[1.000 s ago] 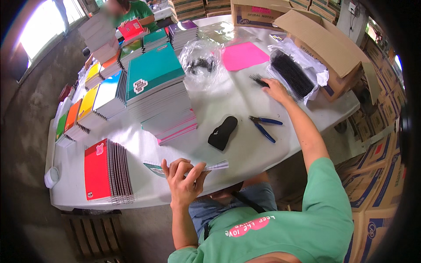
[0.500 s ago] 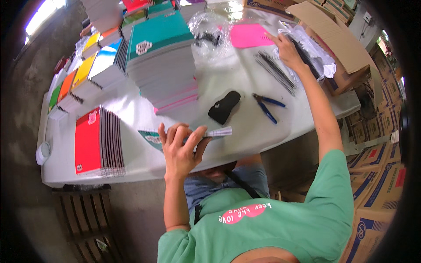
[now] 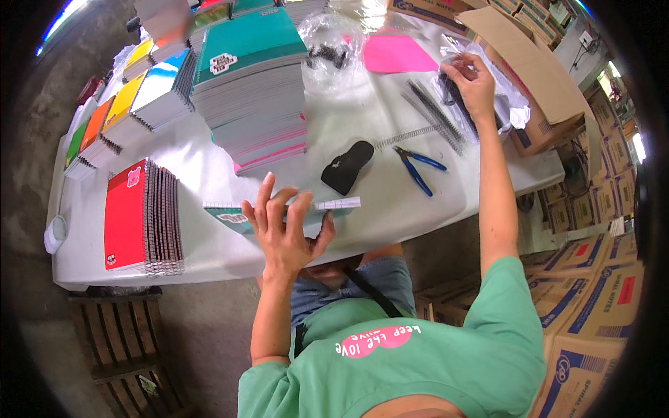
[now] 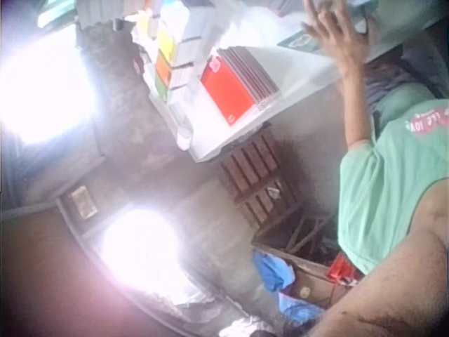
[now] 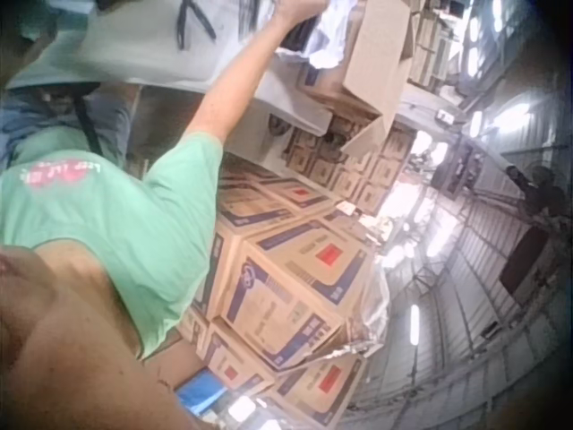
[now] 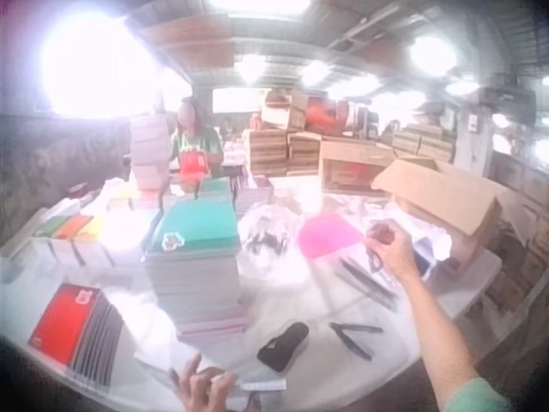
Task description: The person trims the ends of a spiral binding wire with pliers, folds the wire ends inward, and stacks the completed notebook on a pile.
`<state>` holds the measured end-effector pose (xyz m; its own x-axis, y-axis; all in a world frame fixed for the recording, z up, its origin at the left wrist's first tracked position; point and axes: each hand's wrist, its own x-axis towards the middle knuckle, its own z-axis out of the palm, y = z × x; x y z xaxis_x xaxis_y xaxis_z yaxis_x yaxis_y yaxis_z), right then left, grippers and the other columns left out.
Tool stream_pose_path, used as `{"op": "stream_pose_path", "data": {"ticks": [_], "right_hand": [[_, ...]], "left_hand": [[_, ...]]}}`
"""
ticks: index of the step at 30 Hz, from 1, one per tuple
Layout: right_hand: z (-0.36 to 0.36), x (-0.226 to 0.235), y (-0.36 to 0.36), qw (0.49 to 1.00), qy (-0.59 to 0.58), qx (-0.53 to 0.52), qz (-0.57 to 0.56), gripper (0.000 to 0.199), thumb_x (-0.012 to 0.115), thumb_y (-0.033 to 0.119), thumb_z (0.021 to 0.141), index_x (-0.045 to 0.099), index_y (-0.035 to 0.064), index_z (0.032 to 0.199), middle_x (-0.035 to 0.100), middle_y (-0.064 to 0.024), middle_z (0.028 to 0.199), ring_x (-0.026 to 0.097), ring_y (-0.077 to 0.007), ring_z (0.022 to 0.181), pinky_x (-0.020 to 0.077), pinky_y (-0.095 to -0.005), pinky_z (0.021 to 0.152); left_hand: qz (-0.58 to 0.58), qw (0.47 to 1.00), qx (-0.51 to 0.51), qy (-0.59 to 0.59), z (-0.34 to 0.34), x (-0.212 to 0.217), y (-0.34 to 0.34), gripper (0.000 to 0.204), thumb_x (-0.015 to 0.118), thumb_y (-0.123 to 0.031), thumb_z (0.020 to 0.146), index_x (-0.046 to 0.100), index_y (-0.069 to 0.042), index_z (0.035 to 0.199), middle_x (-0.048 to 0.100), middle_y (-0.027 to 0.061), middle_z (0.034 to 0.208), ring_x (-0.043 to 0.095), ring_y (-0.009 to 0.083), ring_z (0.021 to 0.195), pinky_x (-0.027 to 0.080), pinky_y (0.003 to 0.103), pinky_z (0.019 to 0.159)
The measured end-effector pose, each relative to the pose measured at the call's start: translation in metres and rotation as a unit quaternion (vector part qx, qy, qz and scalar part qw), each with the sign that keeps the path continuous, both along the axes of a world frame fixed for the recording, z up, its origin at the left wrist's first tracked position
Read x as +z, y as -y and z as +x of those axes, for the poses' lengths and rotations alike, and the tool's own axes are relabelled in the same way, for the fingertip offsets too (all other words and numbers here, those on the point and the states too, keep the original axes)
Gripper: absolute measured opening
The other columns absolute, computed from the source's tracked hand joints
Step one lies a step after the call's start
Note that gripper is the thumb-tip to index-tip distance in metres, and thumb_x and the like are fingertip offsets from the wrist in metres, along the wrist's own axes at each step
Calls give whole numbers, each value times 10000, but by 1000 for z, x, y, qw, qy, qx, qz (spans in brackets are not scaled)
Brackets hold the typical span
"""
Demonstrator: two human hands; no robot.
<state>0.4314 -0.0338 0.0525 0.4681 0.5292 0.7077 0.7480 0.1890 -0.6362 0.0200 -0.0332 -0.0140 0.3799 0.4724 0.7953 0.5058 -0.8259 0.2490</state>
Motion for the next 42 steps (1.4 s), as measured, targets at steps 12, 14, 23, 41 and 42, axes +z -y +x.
{"op": "stream_pose_path", "data": {"ticks": [12, 14, 23, 41, 42], "right_hand": [[35, 2, 5, 978, -73, 175, -90, 35, 540, 5, 844, 574, 4, 849, 634, -63, 904, 583, -136, 946, 418, -261, 914], [58, 8, 24, 920, -235, 307, 60, 40, 515, 3, 847, 553, 5, 832, 621, -70, 930, 575, -161, 981, 400, -292, 957], [-30, 62, 82, 914, -176, 306, 198, 305, 562, 145, 916, 511, 39, 1196, 606, -92, 971, 583, -160, 892, 475, -267, 814], [-215, -4, 82, 901, -102, 362, -216, 210, 667, 6, 789, 688, 48, 994, 598, -38, 830, 566, -134, 757, 441, -250, 690], [-213, -4, 83, 894, -97, 378, -223, 214, 666, 7, 791, 685, 50, 999, 598, -40, 828, 566, -134, 751, 441, -248, 677]], "left_hand": [[-3, 1000, 7, 3, 0, -1, 2, 361, 726, -284, 653, 589, -134, 951, 556, 35, 960, 429, 299, 1228, 74, 470, 1107], [-6, 1000, -5, 6, 3, -1, 3, 364, 730, -276, 651, 588, -133, 953, 557, 36, 959, 435, 301, 1221, 76, 471, 1107], [-21, 1000, 0, 7, -1, -1, -2, 379, 743, -269, 636, 591, -142, 959, 509, 39, 901, 455, 312, 1198, 99, 477, 1094], [-6, 999, 25, 41, 7, 1, 1, 374, 786, -339, 603, 617, -170, 890, 503, 2, 854, 508, 253, 1112, 149, 459, 1086], [-15, 999, 25, 46, 7, 2, 2, 369, 790, -340, 598, 615, -171, 875, 502, 0, 847, 513, 247, 1095, 149, 459, 1087]]}}
